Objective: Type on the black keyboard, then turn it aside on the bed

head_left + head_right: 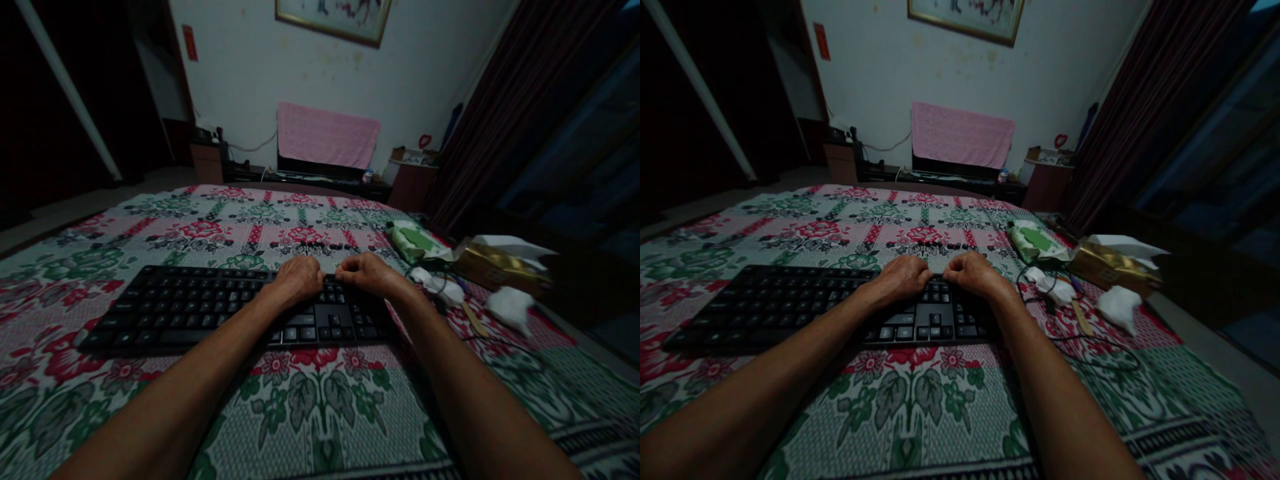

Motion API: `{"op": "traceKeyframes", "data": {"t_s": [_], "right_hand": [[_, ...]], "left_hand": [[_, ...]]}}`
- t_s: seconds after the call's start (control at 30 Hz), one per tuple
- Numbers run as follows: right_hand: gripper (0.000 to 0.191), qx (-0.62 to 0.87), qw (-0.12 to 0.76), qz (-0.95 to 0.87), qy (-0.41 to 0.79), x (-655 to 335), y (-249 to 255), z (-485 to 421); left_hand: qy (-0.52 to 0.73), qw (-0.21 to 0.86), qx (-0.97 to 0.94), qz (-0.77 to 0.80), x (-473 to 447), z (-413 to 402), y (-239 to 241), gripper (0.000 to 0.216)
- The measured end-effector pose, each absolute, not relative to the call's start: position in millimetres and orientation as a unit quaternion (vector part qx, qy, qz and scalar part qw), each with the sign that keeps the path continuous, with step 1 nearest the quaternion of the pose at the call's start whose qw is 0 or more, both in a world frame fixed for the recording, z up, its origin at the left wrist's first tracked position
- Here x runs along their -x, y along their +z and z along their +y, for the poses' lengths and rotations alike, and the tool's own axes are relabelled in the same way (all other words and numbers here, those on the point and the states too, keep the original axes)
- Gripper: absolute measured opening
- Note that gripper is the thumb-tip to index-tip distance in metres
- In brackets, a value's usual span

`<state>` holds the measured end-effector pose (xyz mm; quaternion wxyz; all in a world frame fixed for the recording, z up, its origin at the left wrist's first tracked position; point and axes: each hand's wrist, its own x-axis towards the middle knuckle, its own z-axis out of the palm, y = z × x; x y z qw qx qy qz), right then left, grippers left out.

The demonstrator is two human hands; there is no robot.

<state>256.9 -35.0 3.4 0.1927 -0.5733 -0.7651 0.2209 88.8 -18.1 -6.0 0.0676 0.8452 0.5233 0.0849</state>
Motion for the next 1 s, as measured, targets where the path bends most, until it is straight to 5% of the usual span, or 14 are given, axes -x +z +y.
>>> {"op": "traceKeyframes", "data": {"t_s": [0.33,0.6,1.0], "right_hand": [[0.020,0.572,0.200,-0.775,0.180,-253.7,-2.0,-35.2],[0.032,0.644,0.350,-0.667,0.135,-285.5,-18.0,-12.8],[0.039,0.734,0.191,-0.652,0.020,-299.6,-27.2,54.3]], "left_hand": [[0.078,0.079,-0.850,0.514,-88.9,-13.5,-12.5,0.037],[0.099,0.077,-0.844,0.521,-86.9,-7.6,-12.3,0.036],[0.115,0.066,-0.854,0.504,-82.3,-8.2,-11.9,0.033]]}}
